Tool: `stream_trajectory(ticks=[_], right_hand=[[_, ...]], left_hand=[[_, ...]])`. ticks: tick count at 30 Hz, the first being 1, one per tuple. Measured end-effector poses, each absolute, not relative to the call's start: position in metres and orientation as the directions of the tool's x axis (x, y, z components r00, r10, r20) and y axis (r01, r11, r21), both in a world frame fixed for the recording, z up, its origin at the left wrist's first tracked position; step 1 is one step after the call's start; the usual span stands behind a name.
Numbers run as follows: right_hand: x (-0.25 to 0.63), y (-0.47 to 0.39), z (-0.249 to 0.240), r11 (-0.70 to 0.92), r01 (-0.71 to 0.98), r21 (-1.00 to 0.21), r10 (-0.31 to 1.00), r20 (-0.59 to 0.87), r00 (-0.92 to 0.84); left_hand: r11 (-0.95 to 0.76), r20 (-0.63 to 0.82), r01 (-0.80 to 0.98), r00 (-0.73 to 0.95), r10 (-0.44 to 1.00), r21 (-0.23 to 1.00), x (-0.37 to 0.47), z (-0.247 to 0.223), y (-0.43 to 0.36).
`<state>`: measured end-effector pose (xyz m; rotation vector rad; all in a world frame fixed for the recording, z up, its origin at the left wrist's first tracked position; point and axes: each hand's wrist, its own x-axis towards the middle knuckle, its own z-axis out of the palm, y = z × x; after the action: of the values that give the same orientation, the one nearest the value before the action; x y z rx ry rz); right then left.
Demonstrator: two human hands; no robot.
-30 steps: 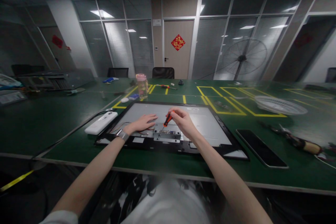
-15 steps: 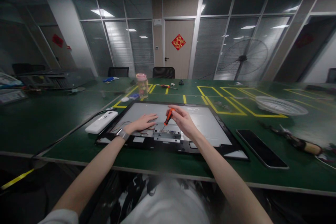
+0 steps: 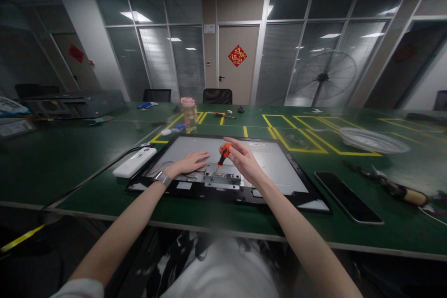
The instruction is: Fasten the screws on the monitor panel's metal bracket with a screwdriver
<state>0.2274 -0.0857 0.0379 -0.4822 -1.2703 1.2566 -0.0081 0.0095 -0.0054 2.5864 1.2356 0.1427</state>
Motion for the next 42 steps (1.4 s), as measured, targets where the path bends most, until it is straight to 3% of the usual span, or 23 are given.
stream_trajectory(ticks=[7, 16, 27, 35, 42], right_hand=[[0.226, -0.085, 0.038, 0.365, -0.387, -0.847, 0.861, 0.465, -0.205], [0.228, -0.075, 0.029, 0.4, -0.326, -0.857, 0.906, 0.423, -0.001], [0.227, -0.084, 0.038, 0.31, -0.45, -0.838, 0.872, 0.439, -0.216], [0.227, -0.079, 0.032, 0.332, -0.429, -0.84, 0.9, 0.419, -0.125], [0.228, -0.083, 0.036, 0.316, -0.457, -0.832, 0.872, 0.444, -0.206]], left_hand=[[-0.605, -0.031, 0.751, 0.634, 0.773, 0.266, -0.008, -0.004, 0.009], [-0.599, -0.034, 0.748, 0.633, 0.774, 0.288, -0.009, -0.006, 0.01], [-0.588, -0.042, 0.756, 0.623, 0.781, 0.287, -0.008, -0.004, 0.009], [-0.59, -0.044, 0.759, 0.623, 0.781, 0.276, -0.007, -0.003, 0.008], [-0.6, -0.034, 0.753, 0.63, 0.776, 0.27, -0.008, -0.006, 0.01]])
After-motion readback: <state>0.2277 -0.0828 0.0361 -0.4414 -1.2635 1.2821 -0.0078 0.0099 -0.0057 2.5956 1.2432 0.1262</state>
